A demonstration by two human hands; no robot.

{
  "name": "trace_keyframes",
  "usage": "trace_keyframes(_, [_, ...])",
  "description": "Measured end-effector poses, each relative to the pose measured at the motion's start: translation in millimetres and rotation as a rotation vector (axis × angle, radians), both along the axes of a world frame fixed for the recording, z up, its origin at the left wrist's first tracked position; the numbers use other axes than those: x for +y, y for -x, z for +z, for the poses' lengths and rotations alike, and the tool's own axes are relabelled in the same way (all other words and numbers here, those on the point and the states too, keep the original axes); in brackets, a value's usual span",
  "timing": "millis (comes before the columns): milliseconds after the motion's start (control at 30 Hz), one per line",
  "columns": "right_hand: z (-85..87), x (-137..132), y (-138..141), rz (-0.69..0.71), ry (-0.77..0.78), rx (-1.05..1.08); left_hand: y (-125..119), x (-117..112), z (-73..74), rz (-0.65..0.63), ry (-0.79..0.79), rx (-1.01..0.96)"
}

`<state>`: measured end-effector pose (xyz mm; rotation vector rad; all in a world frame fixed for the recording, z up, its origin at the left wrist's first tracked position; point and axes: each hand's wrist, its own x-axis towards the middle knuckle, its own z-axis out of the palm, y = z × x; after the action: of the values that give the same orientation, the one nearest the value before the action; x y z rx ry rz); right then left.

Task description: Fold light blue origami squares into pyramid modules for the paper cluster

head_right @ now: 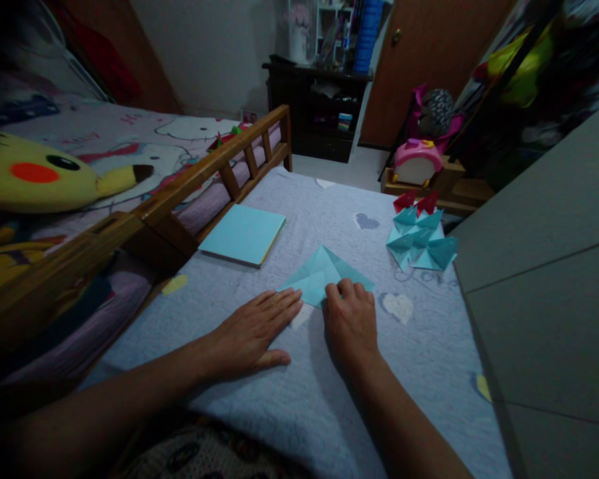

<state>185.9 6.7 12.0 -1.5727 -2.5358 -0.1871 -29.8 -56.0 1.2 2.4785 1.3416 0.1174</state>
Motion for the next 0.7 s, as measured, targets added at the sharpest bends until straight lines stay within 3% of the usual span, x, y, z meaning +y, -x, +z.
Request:
trace_keyframes(167, [2.6, -2.3, 0.4, 0.147, -0.084, 0.018, 0.0, 0.7, -0.8, 0.001, 0.003, 0.012])
trace_keyframes(333, [2.4, 3.6, -3.9, 0.316, 0.061, -0.058, -0.8, 2.3, -1.9, -0.002, 0.001, 0.022])
trace_keyframes(600, [5.2, -5.6, -6.4, 0.343, 0.087, -0.111, 5.6, 3.1, -4.1, -0.024, -0.054, -0.081])
trace_keyframes(700, [7.7, -8.4, -5.5, 0.317, 0.105, -0.123, 13.0, 8.2, -4.1, 0.069, -0.115, -0.204])
